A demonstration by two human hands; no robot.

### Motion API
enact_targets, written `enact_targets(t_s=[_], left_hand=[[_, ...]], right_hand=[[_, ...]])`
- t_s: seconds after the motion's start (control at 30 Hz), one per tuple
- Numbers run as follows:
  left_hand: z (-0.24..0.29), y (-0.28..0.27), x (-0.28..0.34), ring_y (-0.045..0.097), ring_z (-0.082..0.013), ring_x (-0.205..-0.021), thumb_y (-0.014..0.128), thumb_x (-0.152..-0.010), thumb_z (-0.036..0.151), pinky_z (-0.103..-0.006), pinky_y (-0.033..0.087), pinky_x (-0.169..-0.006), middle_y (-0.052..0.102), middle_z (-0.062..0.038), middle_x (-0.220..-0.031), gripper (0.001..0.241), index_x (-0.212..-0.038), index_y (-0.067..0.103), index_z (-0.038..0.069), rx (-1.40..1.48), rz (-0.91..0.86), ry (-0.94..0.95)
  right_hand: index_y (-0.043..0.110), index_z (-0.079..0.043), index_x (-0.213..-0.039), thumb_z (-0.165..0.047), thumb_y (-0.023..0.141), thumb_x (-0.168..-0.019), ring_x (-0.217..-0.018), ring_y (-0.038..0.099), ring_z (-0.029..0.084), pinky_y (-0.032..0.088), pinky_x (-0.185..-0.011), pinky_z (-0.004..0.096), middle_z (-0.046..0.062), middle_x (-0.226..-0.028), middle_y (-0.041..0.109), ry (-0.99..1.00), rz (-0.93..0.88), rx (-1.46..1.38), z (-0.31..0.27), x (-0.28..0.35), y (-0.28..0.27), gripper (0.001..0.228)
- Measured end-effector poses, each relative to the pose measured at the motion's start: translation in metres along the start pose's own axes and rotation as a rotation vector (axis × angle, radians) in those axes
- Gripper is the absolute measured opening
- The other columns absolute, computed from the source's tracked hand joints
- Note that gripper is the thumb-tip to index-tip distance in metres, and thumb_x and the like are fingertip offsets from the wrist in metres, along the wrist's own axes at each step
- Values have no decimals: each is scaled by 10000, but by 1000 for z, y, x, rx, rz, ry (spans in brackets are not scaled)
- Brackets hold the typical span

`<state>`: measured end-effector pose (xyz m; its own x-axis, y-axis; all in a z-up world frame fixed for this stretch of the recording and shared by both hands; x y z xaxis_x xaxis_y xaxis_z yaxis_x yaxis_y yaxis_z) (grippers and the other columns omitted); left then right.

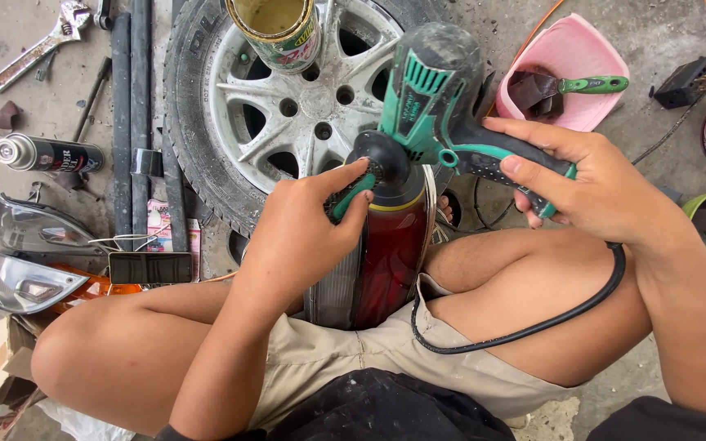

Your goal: The person uses a green electric polisher to buff the surface of a red and clear car taillight. They hold the taillight steady with one hand while moving the polisher across the lens with the other, working on different sections throughout the clip.

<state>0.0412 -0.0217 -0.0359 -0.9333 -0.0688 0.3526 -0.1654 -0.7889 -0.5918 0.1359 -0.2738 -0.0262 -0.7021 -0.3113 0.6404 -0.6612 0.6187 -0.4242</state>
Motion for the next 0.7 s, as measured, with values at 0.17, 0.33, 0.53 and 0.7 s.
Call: enact_targets(t_s=[0.17,0.33,0.53,0.7], left_hand=[[5,8,-10,328,-202,-386,625,-914,276,-368,374,-493,674,-45,-508,428,-1318,734,184,22,-51,-20],[10,7,-14,451,-247,-405,629,-899,263,-398,422,-542,773,-60,-665,421,-1288,743,149,-7,-31,41],[14,-6,-9,466,-266,-427,611,-917,267,-406,411,-539,747,-67,-630,427,-1307,736,147,-40,-58,18],[8,-13,14,556,-264,-462,622,-921,260,-397,438,-568,816,-45,-801,423,-1314,719,137,-41,-5,21]], right_hand=[[575,-251,-1565,-211,552,-1002,-528,569,235,376,-453,334,155,-652,576,24,21,-5,11,1,-6,565],[580,-252,-1563,-215,555,-1007,-523,541,239,353,-453,327,158,-669,561,61,41,-51,13,3,-8,559],[560,-229,-1576,-222,545,-1003,-506,570,238,369,-418,332,159,-656,578,34,7,-64,10,2,-2,574],[583,-220,-1546,-221,579,-973,-488,584,200,388,-430,294,113,-645,585,-36,-33,-68,5,4,8,573]])
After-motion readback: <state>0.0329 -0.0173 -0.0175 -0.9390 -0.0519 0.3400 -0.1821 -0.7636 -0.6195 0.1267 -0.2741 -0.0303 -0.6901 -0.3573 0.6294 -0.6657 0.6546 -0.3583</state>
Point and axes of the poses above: each hand's wrist, its own x-axis away from the middle knuckle, its own y-axis out of the palm, z = x × y, the point moved 5 cm from there along -x, towards the middle knuckle
